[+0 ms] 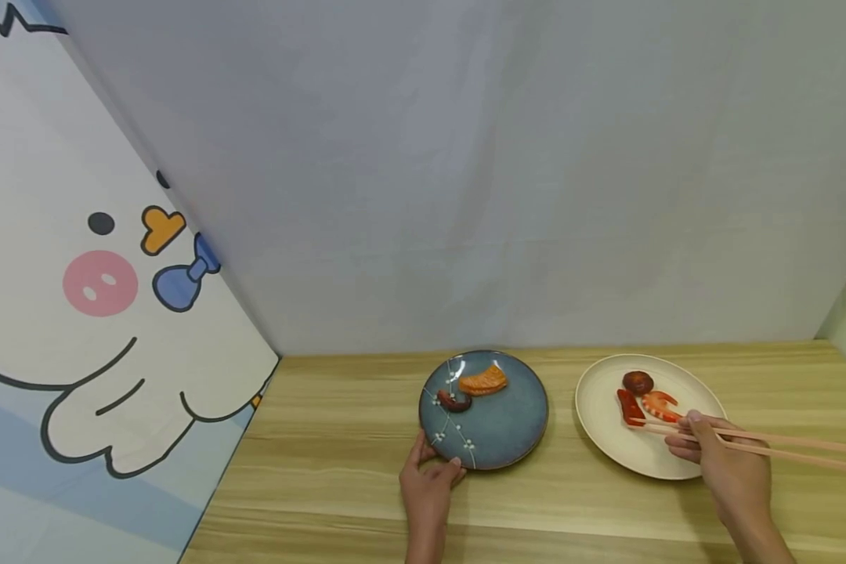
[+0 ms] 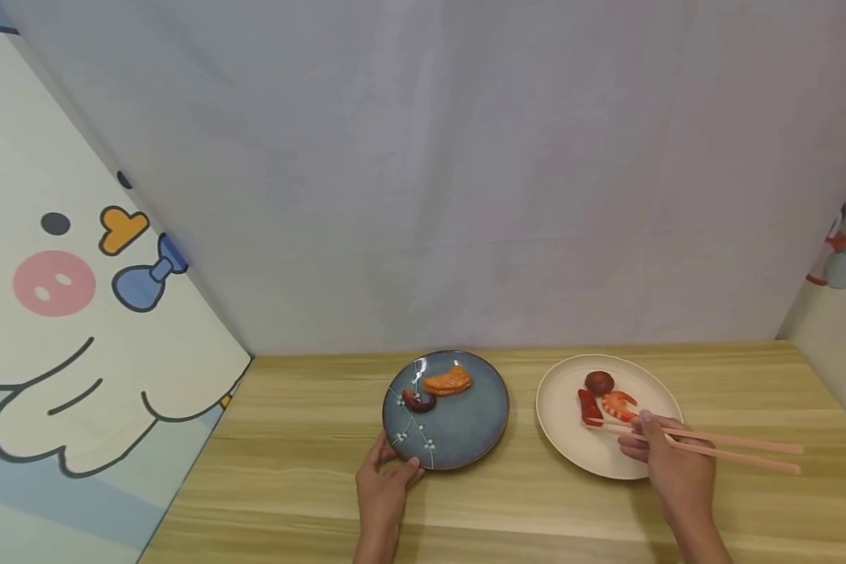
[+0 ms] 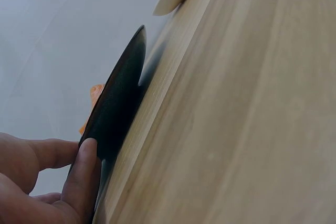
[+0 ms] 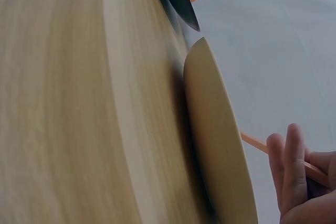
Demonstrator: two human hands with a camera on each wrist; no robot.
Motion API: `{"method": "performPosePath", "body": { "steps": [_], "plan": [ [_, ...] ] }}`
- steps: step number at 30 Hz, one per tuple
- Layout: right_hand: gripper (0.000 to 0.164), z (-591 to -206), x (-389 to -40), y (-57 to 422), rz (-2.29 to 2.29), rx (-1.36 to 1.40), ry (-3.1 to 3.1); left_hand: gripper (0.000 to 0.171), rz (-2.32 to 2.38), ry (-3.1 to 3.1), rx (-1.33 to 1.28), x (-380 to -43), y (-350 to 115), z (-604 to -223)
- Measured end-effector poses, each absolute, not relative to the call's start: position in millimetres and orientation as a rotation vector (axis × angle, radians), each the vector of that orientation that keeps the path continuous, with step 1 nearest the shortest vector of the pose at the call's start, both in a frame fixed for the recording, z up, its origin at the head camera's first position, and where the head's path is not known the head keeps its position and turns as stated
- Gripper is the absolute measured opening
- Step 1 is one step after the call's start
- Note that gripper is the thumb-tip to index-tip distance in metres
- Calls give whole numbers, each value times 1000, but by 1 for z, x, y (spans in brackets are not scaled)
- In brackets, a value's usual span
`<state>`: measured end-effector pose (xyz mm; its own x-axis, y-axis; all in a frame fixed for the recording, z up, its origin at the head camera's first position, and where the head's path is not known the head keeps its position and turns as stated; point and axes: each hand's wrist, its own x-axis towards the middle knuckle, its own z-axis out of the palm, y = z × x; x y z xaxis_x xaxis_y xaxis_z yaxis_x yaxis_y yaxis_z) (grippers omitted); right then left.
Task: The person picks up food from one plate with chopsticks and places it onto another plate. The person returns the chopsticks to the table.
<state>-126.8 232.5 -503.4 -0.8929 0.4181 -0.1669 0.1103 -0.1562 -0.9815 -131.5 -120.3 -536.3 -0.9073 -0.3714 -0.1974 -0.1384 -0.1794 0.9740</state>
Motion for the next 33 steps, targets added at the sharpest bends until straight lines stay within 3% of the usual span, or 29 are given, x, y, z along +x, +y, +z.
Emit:
{"method": "performPosePath", "body": {
  "steps": [33],
  "plan": [
    [36, -506, -125, 238, 2200, -556, -1817, 85, -2225, -1899, 615, -132, -121, -537]
  ]
}}
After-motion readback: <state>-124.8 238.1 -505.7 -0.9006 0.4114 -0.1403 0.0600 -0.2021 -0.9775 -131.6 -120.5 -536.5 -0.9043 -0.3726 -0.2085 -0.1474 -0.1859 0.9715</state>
